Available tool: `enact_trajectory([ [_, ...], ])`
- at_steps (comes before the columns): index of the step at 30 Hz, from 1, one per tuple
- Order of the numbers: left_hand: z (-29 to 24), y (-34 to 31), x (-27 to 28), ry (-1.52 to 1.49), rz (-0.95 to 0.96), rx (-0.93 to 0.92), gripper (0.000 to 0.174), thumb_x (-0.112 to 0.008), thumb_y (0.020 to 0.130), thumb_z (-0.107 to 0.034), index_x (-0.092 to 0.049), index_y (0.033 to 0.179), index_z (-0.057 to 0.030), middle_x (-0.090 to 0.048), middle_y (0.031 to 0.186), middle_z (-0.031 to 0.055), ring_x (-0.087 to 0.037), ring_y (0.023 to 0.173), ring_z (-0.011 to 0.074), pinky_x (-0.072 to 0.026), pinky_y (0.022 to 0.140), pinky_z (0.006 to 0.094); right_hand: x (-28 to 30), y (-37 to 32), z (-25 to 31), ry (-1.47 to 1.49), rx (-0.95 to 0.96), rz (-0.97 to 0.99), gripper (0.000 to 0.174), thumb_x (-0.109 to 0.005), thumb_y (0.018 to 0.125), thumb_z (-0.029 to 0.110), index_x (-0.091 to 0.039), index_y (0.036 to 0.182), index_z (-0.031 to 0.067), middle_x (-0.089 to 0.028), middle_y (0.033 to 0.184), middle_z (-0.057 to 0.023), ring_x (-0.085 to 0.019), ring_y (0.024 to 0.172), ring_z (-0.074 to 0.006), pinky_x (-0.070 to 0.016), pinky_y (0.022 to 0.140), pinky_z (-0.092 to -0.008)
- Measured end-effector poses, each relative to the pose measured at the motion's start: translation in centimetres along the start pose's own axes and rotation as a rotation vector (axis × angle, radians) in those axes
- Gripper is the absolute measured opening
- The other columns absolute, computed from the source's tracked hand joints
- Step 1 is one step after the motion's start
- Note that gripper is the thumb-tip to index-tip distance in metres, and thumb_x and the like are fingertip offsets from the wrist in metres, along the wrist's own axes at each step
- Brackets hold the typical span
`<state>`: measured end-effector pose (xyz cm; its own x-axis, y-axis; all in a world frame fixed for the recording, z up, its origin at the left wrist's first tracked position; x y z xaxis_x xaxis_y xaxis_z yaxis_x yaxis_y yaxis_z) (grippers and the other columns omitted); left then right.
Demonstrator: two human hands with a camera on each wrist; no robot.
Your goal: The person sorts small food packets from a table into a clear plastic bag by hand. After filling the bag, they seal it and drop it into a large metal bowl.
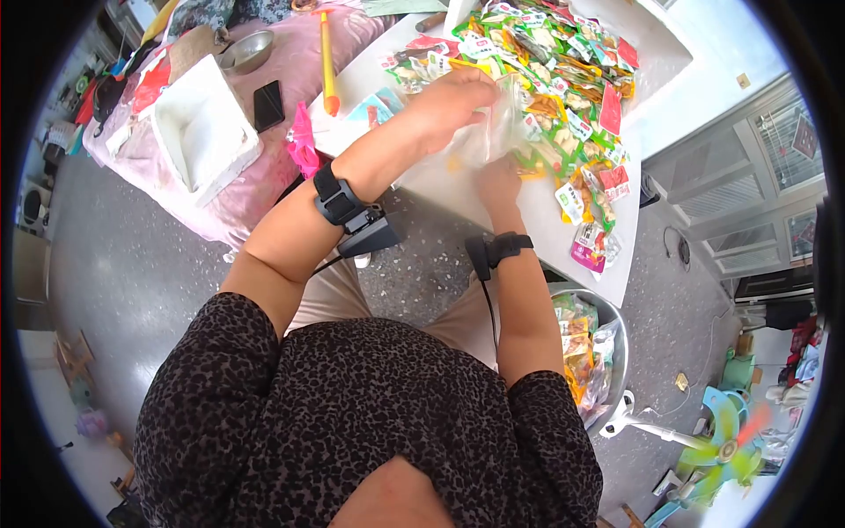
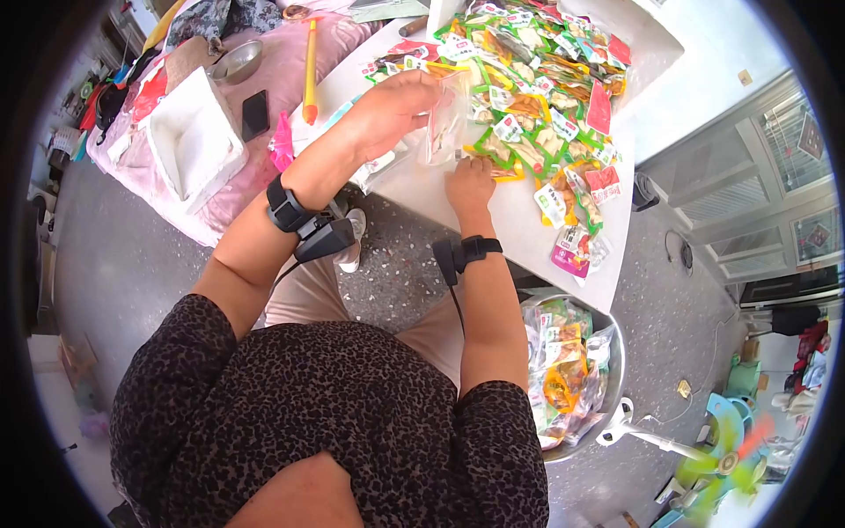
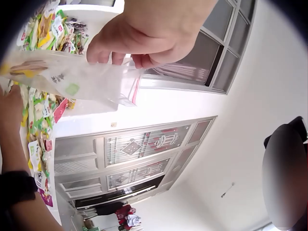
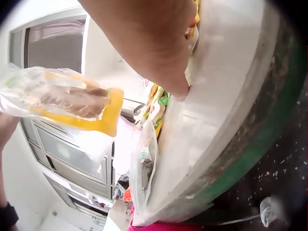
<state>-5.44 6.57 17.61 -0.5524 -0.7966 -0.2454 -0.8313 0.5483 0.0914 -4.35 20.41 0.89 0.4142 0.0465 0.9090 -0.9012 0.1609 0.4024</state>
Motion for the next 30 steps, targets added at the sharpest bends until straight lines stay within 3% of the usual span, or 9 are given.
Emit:
enact_trajectory([
  [4,1.9,0.9,-0.1,0.364,0.068,-0.036,0.013,-0.049,0.077,-0.016,-0.054,0.081,-0.0042,-0.051,0.079,0.0012,-0.046,0.073,0.0073,-0.0365,0.067,0.0238,-1.5,-1.0,-2.2,-0.113,0.164,-0.049,0.023,-0.050,0.070,0.018,-0.055,0.085,0.0011,-0.053,0.099,-0.0142,-0.044,0.103,-0.0283,-0.0416,0.079,-0.0374],
  [10,9.5,0.8,-1.1,0.481,-0.023,0.127,0.016,-0.048,0.076,-0.018,-0.054,0.081,-0.0036,-0.050,0.066,0.0014,-0.045,0.059,0.0072,-0.0373,0.053,0.0239,4.3,-4.4,-6.2,0.260,-0.169,0.205,0.015,-0.047,0.070,0.008,-0.053,0.080,-0.0008,-0.053,0.095,-0.0155,-0.051,0.085,-0.0324,-0.0439,0.073,-0.0361],
  [13,13.3,0.9,-1.5,0.491,-0.052,0.070,0.017,-0.048,0.076,-0.018,-0.055,0.082,-0.0040,-0.051,0.064,0.0019,-0.046,0.054,0.0087,-0.0380,0.049,0.0247,7.2,-7.3,-8.9,0.529,-0.200,-0.128,0.011,-0.045,0.073,0.005,-0.051,0.081,0.0003,-0.053,0.094,-0.0134,-0.053,0.075,-0.0314,-0.0463,0.069,-0.0358],
  [14,14.1,0.9,-1.7,0.489,-0.063,0.071,0.017,-0.048,0.075,-0.018,-0.055,0.082,-0.0041,-0.052,0.065,0.0023,-0.047,0.055,0.0090,-0.0384,0.050,0.0251,7.6,-8.2,-10.1,0.776,-0.369,-0.166,0.012,-0.045,0.075,0.006,-0.050,0.085,0.0012,-0.052,0.094,-0.0126,-0.053,0.075,-0.0298,-0.0470,0.068,-0.0364],
  [16,13.8,0.2,-2.7,0.481,-0.074,0.085,0.021,-0.046,0.074,-0.021,-0.054,0.080,-0.0026,-0.054,0.070,0.0114,-0.053,0.064,0.0199,-0.0415,0.057,0.0313,8.7,-9.7,-11.4,1.269,-0.711,-0.250,0.015,-0.043,0.079,0.007,-0.048,0.092,0.0029,-0.052,0.095,-0.0109,-0.054,0.076,-0.0266,-0.0484,0.065,-0.0376],
  [17,13.8,-0.1,-3.3,0.477,-0.081,0.091,0.023,-0.044,0.074,-0.022,-0.053,0.080,-0.0019,-0.056,0.073,0.0159,-0.056,0.069,0.0254,-0.0431,0.061,0.0345,8.8,-10.1,-12.0,1.466,-0.732,-0.243,0.018,-0.042,0.079,0.008,-0.045,0.096,0.0038,-0.052,0.096,-0.0106,-0.054,0.079,-0.0260,-0.0487,0.065,-0.0384],
  [19,14.8,-0.3,-4.4,0.537,-0.015,0.088,0.023,-0.044,0.074,-0.022,-0.053,0.079,-0.0011,-0.056,0.072,0.0164,-0.056,0.067,0.0258,-0.0433,0.060,0.0349,9.0,-10.7,-12.9,1.864,-0.755,-0.224,0.024,-0.040,0.081,0.008,-0.041,0.105,0.0055,-0.051,0.099,-0.0101,-0.054,0.085,-0.0247,-0.0493,0.064,-0.0402],
  [23,17.9,-0.5,-6.0,0.658,0.006,-0.016,0.016,-0.048,0.074,-0.016,-0.056,0.076,-0.0016,-0.055,0.065,0.0097,-0.052,0.056,0.0166,-0.0411,0.053,0.0298,8.7,-11.7,-12.7,2.091,-0.724,-0.149,0.028,-0.039,0.082,0.008,-0.038,0.110,0.0066,-0.049,0.107,-0.0106,-0.051,0.095,-0.0266,-0.0470,0.069,-0.0435],
  [30,17.9,-1.3,-6.5,0.654,0.076,0.001,0.017,-0.047,0.071,-0.013,-0.054,0.074,0.0022,-0.053,0.064,0.0155,-0.054,0.059,0.0253,-0.0407,0.055,0.0342,8.3,-14.8,-13.4,2.275,-0.660,-0.142,0.036,-0.040,0.082,0.012,-0.034,0.117,0.0084,-0.045,0.115,-0.0111,-0.049,0.100,-0.0293,-0.0453,0.075,-0.0429],
])
Point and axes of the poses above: each hand's wrist, its own y-axis towards the middle knuckle, its own x-axis out of the back of the hand, z = x × y, the point moved 5 cm from there along y, towards the middle knuckle
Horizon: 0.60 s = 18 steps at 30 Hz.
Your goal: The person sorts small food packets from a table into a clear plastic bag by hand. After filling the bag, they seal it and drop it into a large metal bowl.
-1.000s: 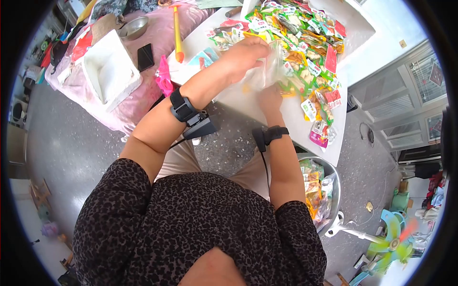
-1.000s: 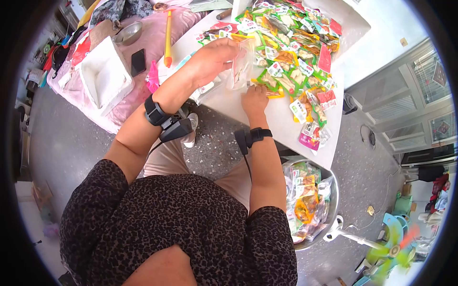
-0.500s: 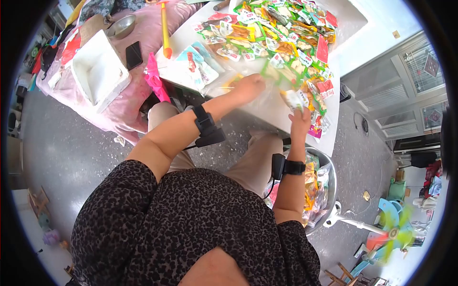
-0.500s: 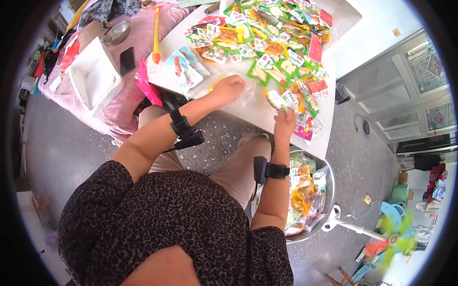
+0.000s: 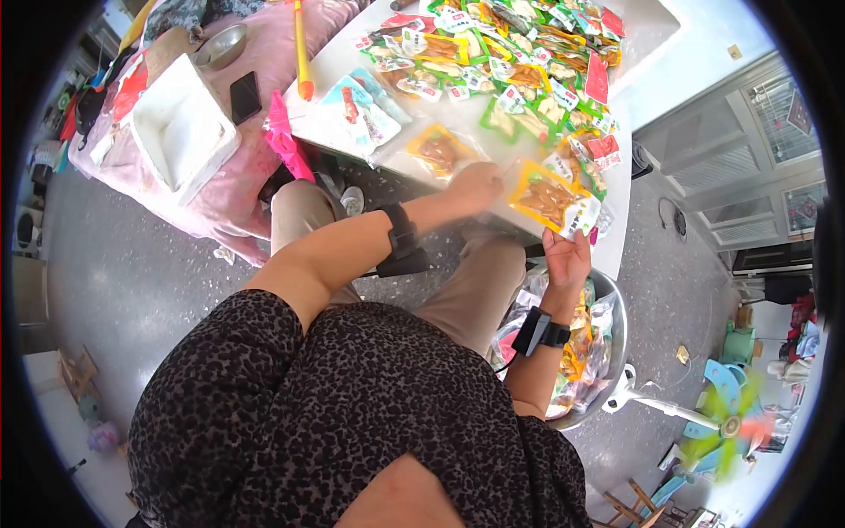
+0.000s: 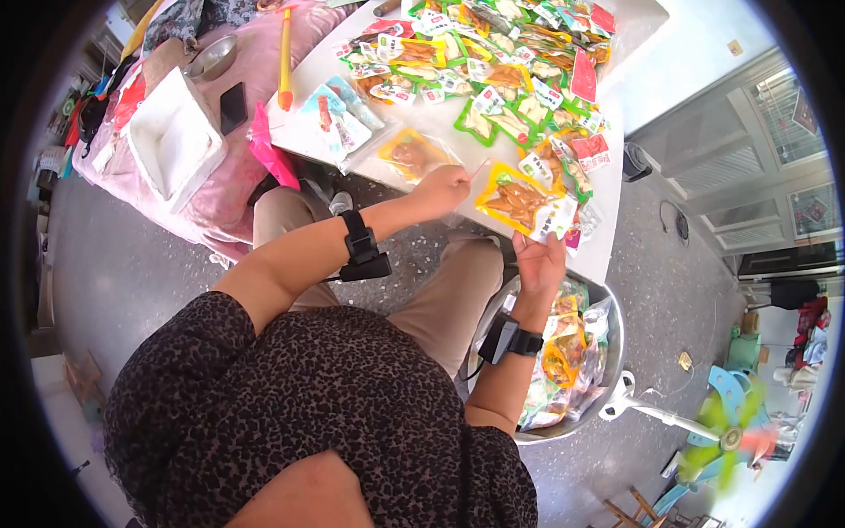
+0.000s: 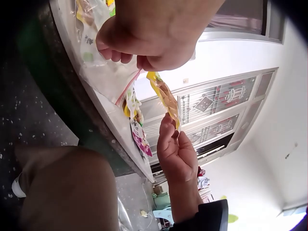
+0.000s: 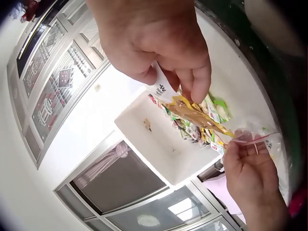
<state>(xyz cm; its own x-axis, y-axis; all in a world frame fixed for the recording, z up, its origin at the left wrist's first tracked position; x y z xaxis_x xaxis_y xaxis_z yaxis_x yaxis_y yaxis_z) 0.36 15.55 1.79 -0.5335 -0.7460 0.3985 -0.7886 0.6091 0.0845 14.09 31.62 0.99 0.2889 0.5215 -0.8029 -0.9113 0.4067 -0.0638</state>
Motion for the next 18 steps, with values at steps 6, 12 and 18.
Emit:
enact_trajectory([
  [6,-0.5,-1.0,0.1,0.093,-0.020,-0.051,0.017,-0.047,0.071,-0.014,-0.053,0.073,0.0012,-0.054,0.069,0.0163,-0.053,0.062,0.0284,-0.0400,0.056,0.0359,-1.3,-1.7,0.3,-0.099,-0.001,0.037,0.037,-0.039,0.081,0.008,-0.032,0.118,0.0048,-0.045,0.114,-0.0145,-0.049,0.099,-0.0314,-0.0471,0.074,-0.0431],
  [12,-2.2,-1.8,0.7,0.209,-0.051,-0.098,0.016,-0.045,0.073,-0.016,-0.051,0.075,-0.0010,-0.054,0.072,0.0160,-0.053,0.068,0.0308,-0.0401,0.059,0.0384,-2.7,-1.5,-1.0,-0.122,-0.012,0.032,0.036,-0.038,0.080,0.006,-0.033,0.116,0.0023,-0.046,0.112,-0.0157,-0.051,0.096,-0.0313,-0.0476,0.073,-0.0439],
  [18,-2.9,-1.7,1.1,0.340,-0.073,-0.154,0.015,-0.045,0.072,-0.017,-0.050,0.073,-0.0026,-0.054,0.071,0.0155,-0.052,0.069,0.0318,-0.0403,0.060,0.0404,-2.0,-0.7,-1.5,-0.171,-0.060,-0.021,0.033,-0.036,0.080,0.005,-0.034,0.113,0.0016,-0.047,0.109,-0.0166,-0.053,0.092,-0.0317,-0.0493,0.069,-0.0434],
])
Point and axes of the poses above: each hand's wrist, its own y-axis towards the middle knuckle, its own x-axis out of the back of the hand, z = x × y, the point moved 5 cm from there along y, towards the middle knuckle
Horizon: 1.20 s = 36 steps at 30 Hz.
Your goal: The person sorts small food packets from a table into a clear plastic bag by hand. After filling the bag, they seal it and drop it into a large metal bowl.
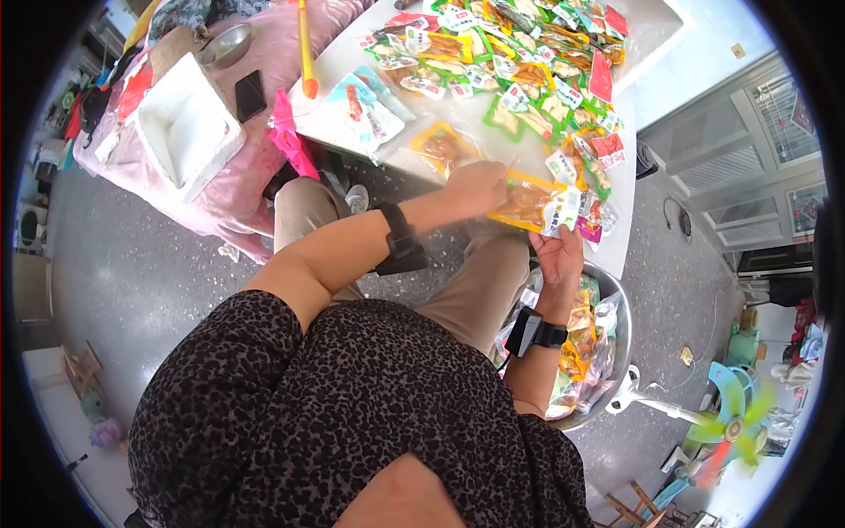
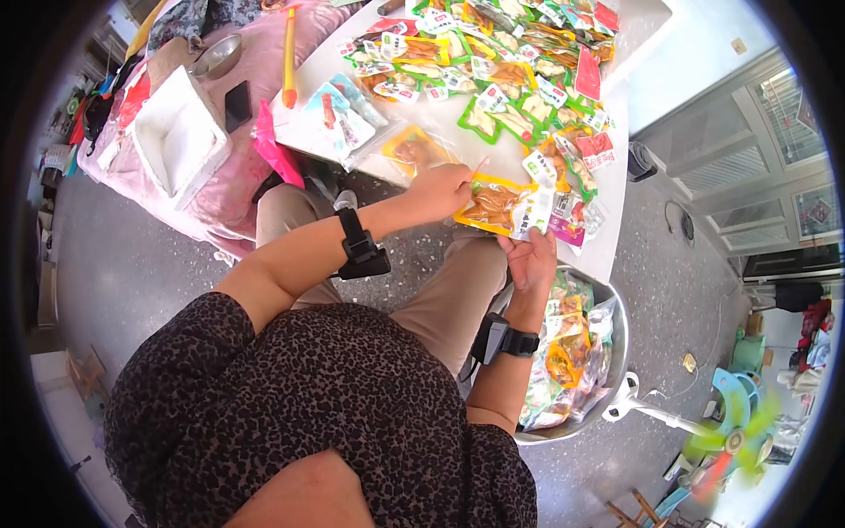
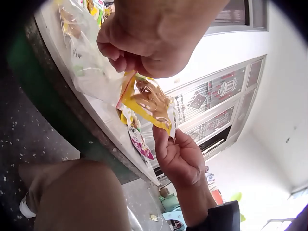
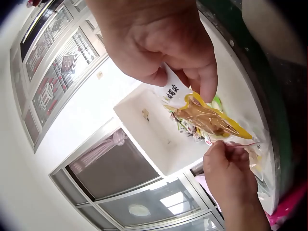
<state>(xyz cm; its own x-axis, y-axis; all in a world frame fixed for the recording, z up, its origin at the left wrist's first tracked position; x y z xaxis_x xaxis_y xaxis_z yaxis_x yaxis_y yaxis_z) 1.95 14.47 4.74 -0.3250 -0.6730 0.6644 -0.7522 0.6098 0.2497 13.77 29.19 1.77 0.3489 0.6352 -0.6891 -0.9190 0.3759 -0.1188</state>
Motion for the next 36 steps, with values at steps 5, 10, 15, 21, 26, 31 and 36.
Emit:
enact_trajectory([
  [5,-0.3,-0.1,-0.1,0.016,0.039,-0.001,0.015,-0.044,0.073,-0.016,-0.050,0.073,-0.0029,-0.053,0.070,0.0150,-0.052,0.069,0.0315,-0.0405,0.060,0.0404,0.4,-0.2,0.0,-0.014,0.025,-0.118,0.032,-0.036,0.080,0.005,-0.034,0.111,0.0006,-0.049,0.106,-0.0175,-0.054,0.090,-0.0316,-0.0498,0.068,-0.0436],
  [10,0.3,0.4,-1.2,0.018,-0.035,-0.040,0.015,-0.043,0.074,-0.017,-0.050,0.072,-0.0037,-0.053,0.072,0.0148,-0.052,0.069,0.0318,-0.0404,0.060,0.0411,0.8,-0.7,-0.4,-0.188,-0.097,-0.119,0.029,-0.036,0.080,0.004,-0.035,0.109,-0.0007,-0.047,0.107,-0.0190,-0.054,0.090,-0.0316,-0.0495,0.069,-0.0438],
  [15,-0.7,0.1,-1.4,0.052,0.053,-0.071,0.014,-0.043,0.075,-0.018,-0.050,0.074,-0.0052,-0.053,0.072,0.0142,-0.052,0.070,0.0319,-0.0402,0.060,0.0419,0.3,-0.2,-1.4,0.123,0.063,-0.141,0.027,-0.036,0.081,0.003,-0.038,0.107,0.0015,-0.048,0.108,-0.0151,-0.051,0.095,-0.0287,-0.0473,0.074,-0.0431],
  [21,-0.8,0.5,-1.1,0.093,0.052,-0.082,0.014,-0.044,0.075,-0.018,-0.050,0.075,-0.0054,-0.054,0.073,0.0136,-0.053,0.070,0.0311,-0.0405,0.060,0.0422,3.5,2.5,-6.0,0.438,-0.007,-0.177,0.027,-0.037,0.082,0.005,-0.038,0.109,0.0038,-0.046,0.111,-0.0107,-0.049,0.098,-0.0253,-0.0438,0.078,-0.0397],
  [26,-0.5,0.0,-1.6,0.197,0.157,-0.062,0.014,-0.044,0.075,-0.018,-0.051,0.076,-0.0055,-0.054,0.073,0.0123,-0.053,0.070,0.0298,-0.0415,0.060,0.0410,0.3,0.7,-6.7,0.154,-0.028,-0.213,0.027,-0.036,0.084,0.008,-0.039,0.111,0.0038,-0.046,0.112,-0.0120,-0.046,0.101,-0.0268,-0.0424,0.079,-0.0381],
  [31,-0.3,-0.4,-2.2,0.118,0.183,-0.145,0.013,-0.045,0.074,-0.017,-0.052,0.076,-0.0060,-0.054,0.072,0.0111,-0.054,0.068,0.0290,-0.0422,0.059,0.0398,-0.5,-0.9,-5.8,-0.105,-0.349,-0.013,0.027,-0.043,0.082,0.014,-0.041,0.107,0.0037,-0.056,0.091,-0.0117,-0.058,0.077,-0.0240,-0.0492,0.061,-0.0330],
  [36,-1.4,-0.5,-1.8,0.166,0.165,-0.220,0.012,-0.046,0.073,-0.016,-0.052,0.074,-0.0058,-0.054,0.071,0.0110,-0.054,0.067,0.0291,-0.0422,0.058,0.0395,-0.3,0.8,-5.7,-0.226,-0.348,-0.040,0.028,-0.042,0.082,0.013,-0.041,0.109,0.0051,-0.056,0.089,-0.0100,-0.059,0.073,-0.0225,-0.0500,0.058,-0.0311],
])
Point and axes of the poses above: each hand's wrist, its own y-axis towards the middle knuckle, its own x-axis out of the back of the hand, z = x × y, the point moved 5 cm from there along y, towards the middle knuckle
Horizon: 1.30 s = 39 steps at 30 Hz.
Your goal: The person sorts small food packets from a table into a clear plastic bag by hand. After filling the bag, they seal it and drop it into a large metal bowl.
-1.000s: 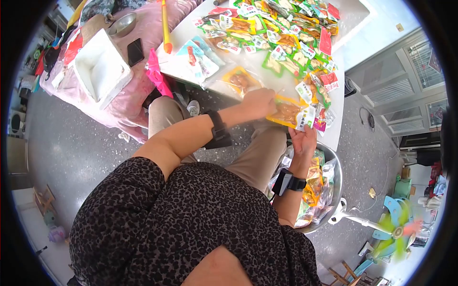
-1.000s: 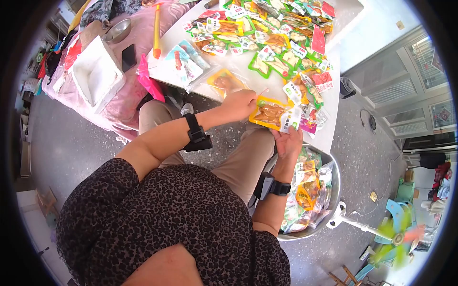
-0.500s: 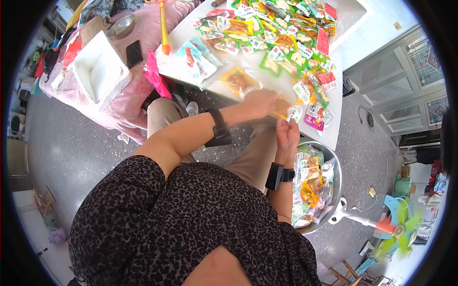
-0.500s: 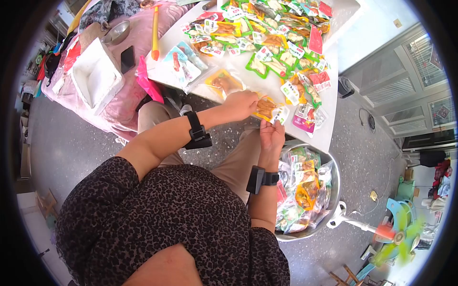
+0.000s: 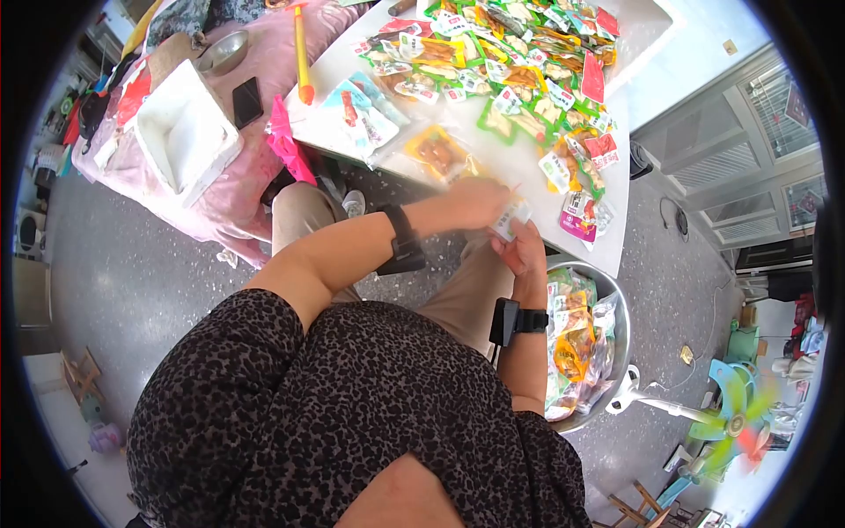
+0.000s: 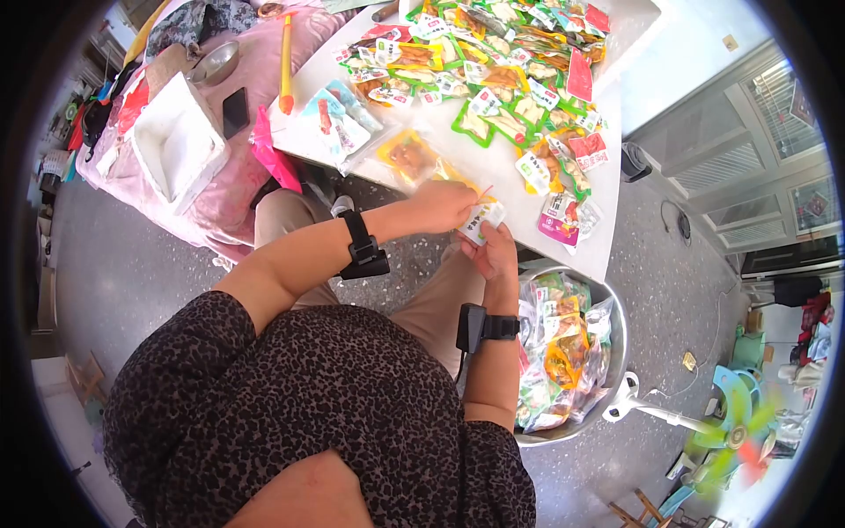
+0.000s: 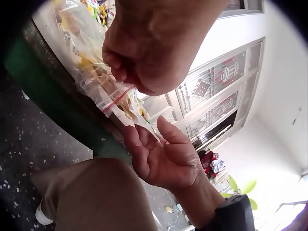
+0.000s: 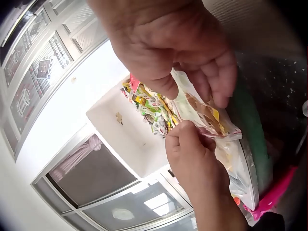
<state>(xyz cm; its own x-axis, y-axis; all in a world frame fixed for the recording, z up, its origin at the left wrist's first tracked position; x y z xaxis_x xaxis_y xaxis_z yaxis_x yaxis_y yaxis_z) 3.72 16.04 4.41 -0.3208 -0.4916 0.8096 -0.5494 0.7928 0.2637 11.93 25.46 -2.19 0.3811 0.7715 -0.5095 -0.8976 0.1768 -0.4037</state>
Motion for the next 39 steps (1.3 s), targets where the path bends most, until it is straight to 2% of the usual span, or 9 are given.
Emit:
enact_trajectory([
  [9,-0.5,0.3,0.8,0.094,-0.155,-0.082,0.011,-0.048,0.070,-0.015,-0.052,0.071,-0.0044,-0.053,0.066,0.0119,-0.053,0.062,0.0299,-0.0416,0.054,0.0406,-4.2,1.2,0.8,0.356,0.266,-0.100,0.021,-0.041,0.082,0.009,-0.042,0.103,0.0050,-0.056,0.083,-0.0084,-0.057,0.067,-0.0165,-0.0483,0.051,-0.0281],
  [13,-0.2,0.1,0.6,0.116,-0.137,-0.045,0.011,-0.048,0.070,-0.014,-0.052,0.071,-0.0037,-0.053,0.065,0.0118,-0.053,0.062,0.0296,-0.0416,0.054,0.0406,-2.5,3.9,-1.5,0.016,0.287,0.266,0.018,-0.038,0.083,0.008,-0.046,0.097,0.0017,-0.054,0.091,-0.0059,-0.055,0.075,-0.0156,-0.0457,0.054,-0.0255],
  [15,-0.1,0.0,0.9,0.111,-0.111,-0.020,0.011,-0.047,0.071,-0.013,-0.052,0.071,-0.0038,-0.053,0.065,0.0119,-0.053,0.062,0.0296,-0.0419,0.055,0.0403,-1.9,4.1,-1.4,-0.413,0.106,-0.108,0.017,-0.037,0.084,0.012,-0.046,0.094,0.0007,-0.054,0.086,-0.0057,-0.054,0.073,-0.0148,-0.0438,0.051,-0.0244],
  [18,0.1,-0.1,0.5,0.109,-0.078,-0.007,0.011,-0.046,0.071,-0.013,-0.053,0.071,-0.0041,-0.053,0.064,0.0120,-0.053,0.064,0.0297,-0.0424,0.055,0.0398,-3.5,2.9,-0.1,-0.192,0.125,-0.170,0.009,-0.045,0.077,0.006,-0.047,0.069,0.0040,-0.049,0.053,-0.0027,-0.042,0.038,-0.0099,-0.0298,0.032,-0.0209],
  [23,1.1,0.6,0.0,0.134,-0.110,0.003,0.011,-0.046,0.071,-0.014,-0.053,0.073,-0.0049,-0.053,0.067,0.0116,-0.054,0.065,0.0291,-0.0428,0.056,0.0394,-3.3,6.8,0.6,-0.458,0.581,-0.006,0.008,-0.045,0.077,0.006,-0.050,0.082,0.0016,-0.053,0.063,-0.0045,-0.049,0.049,-0.0119,-0.0354,0.037,-0.0224],
  [26,0.6,0.8,1.7,0.179,-0.148,-0.021,0.012,-0.046,0.071,-0.014,-0.053,0.074,-0.0054,-0.053,0.069,0.0113,-0.054,0.066,0.0290,-0.0432,0.056,0.0392,-5.7,5.7,1.5,-0.868,0.488,0.041,0.014,-0.045,0.078,0.005,-0.049,0.091,0.0011,-0.055,0.074,-0.0061,-0.053,0.060,-0.0133,-0.0413,0.046,-0.0240],
  [31,0.5,0.7,2.2,0.045,-0.111,0.000,0.016,-0.044,0.073,-0.015,-0.056,0.077,-0.0052,-0.055,0.072,0.0131,-0.055,0.069,0.0304,-0.0432,0.062,0.0402,-4.8,7.6,0.1,-0.368,0.552,0.207,0.017,-0.044,0.079,0.004,-0.046,0.095,0.0007,-0.053,0.087,-0.0087,-0.053,0.074,-0.0143,-0.0456,0.061,-0.0264],
  [34,1.1,1.0,1.9,0.078,-0.064,0.021,0.016,-0.044,0.074,-0.017,-0.055,0.078,-0.0056,-0.055,0.072,0.0119,-0.055,0.071,0.0294,-0.0435,0.061,0.0394,-5.0,7.8,0.1,-0.681,0.730,0.119,0.016,-0.044,0.080,0.004,-0.046,0.095,0.0006,-0.053,0.088,-0.0089,-0.053,0.076,-0.0149,-0.0456,0.063,-0.0270],
  [39,2.0,0.8,1.7,-0.008,0.004,0.097,0.018,-0.045,0.074,-0.020,-0.054,0.080,-0.0056,-0.054,0.075,0.0120,-0.053,0.076,0.0286,-0.0421,0.065,0.0394,-4.2,7.0,0.4,-0.483,0.511,0.033,0.012,-0.050,0.076,0.007,-0.049,0.087,0.0012,-0.054,0.074,-0.0056,-0.053,0.062,-0.0136,-0.0434,0.054,-0.0242],
])
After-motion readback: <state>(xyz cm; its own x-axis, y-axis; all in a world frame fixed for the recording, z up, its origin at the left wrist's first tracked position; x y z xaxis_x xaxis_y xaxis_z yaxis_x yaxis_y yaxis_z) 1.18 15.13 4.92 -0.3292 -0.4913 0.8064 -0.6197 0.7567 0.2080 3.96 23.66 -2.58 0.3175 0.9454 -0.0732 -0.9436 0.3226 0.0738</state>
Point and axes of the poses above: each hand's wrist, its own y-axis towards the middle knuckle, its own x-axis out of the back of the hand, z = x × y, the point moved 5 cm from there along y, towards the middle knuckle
